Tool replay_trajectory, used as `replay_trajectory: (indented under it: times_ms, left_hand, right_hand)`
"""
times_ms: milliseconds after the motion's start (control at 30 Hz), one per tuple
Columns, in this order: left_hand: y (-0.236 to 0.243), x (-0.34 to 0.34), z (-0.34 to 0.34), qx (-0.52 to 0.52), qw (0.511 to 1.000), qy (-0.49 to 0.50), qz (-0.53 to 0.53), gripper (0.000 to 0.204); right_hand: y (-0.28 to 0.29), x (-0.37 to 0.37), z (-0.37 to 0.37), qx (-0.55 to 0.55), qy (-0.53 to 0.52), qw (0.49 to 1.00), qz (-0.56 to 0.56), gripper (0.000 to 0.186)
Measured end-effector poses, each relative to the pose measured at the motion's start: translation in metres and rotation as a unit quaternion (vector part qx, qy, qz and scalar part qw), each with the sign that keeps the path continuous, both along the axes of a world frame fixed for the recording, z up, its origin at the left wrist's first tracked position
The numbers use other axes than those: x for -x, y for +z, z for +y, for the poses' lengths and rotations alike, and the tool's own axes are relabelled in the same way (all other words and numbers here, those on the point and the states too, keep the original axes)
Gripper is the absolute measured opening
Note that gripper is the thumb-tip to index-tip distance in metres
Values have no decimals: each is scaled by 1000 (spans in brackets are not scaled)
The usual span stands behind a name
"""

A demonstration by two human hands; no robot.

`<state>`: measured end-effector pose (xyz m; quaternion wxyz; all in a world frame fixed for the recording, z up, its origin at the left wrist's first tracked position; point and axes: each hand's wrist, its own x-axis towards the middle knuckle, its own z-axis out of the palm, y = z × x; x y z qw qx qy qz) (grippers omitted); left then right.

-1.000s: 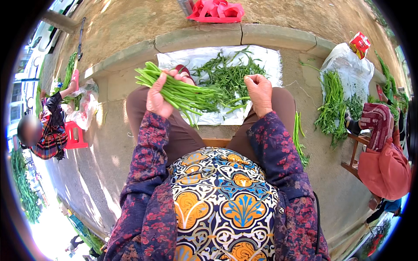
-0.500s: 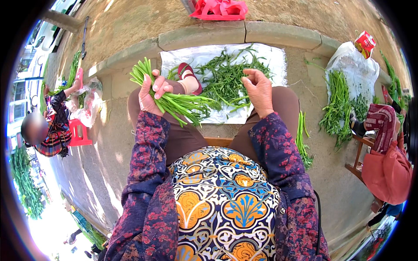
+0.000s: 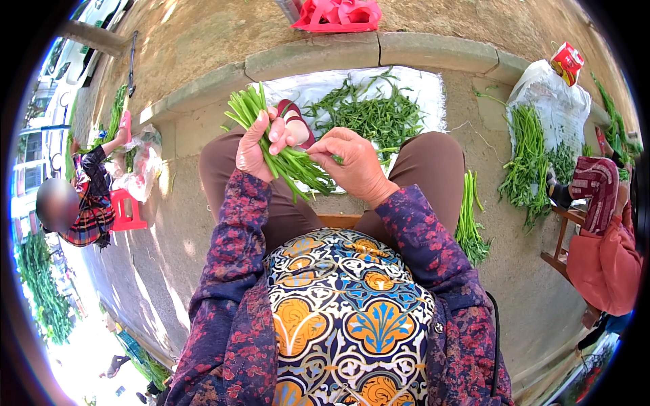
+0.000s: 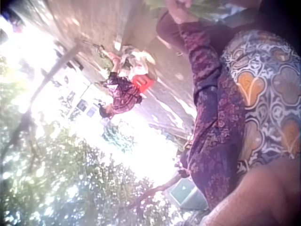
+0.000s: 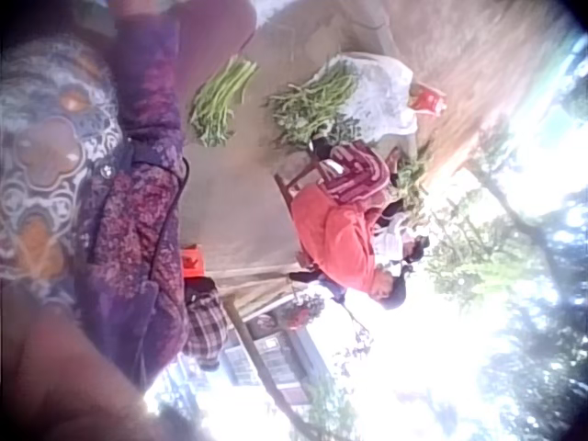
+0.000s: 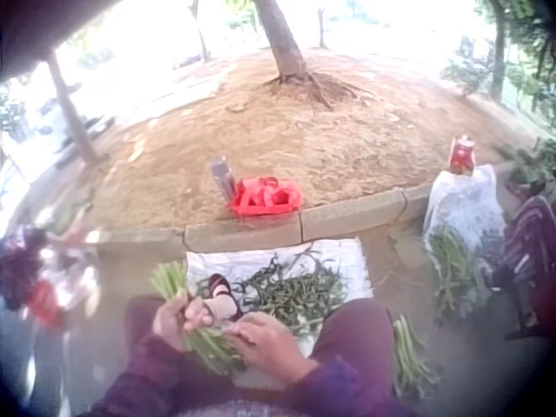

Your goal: The person sits on the ground and trims the ends of green vegetables by hand. They hold a bunch of vegetables in one hand and snap off the tips with the other, placing the trimmed pieces onto a white cloth on the ground.

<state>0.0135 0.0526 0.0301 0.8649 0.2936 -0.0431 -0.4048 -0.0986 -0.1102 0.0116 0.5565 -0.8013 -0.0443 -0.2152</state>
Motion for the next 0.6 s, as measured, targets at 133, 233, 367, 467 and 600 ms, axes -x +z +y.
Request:
replay_trajectory:
  times_ms: [133,233,367,467,600]
  left_hand:
    - [-3,1,-1,-11,1000,3,-5,18]
    - [-4,3,-1,-15,1000,4,4,17]
    - [-5,4,-3,-18,1000,6,2,17]
    - [-7,4,-6,-10,1000,9,19,16]
    - [-1,8,-12,-29,999,4,21,15]
  right_hand:
    - [2,-1,3,69,-4,996,-49,14]
    - [2,-3,7,73,-27,994,-77,11]
    - [2,-2,6,142,-33,986,-86,15]
    - [3,-1,6,174,-39,981,-76,18]
    - [2,-4,5,170,-62,979,-94,18]
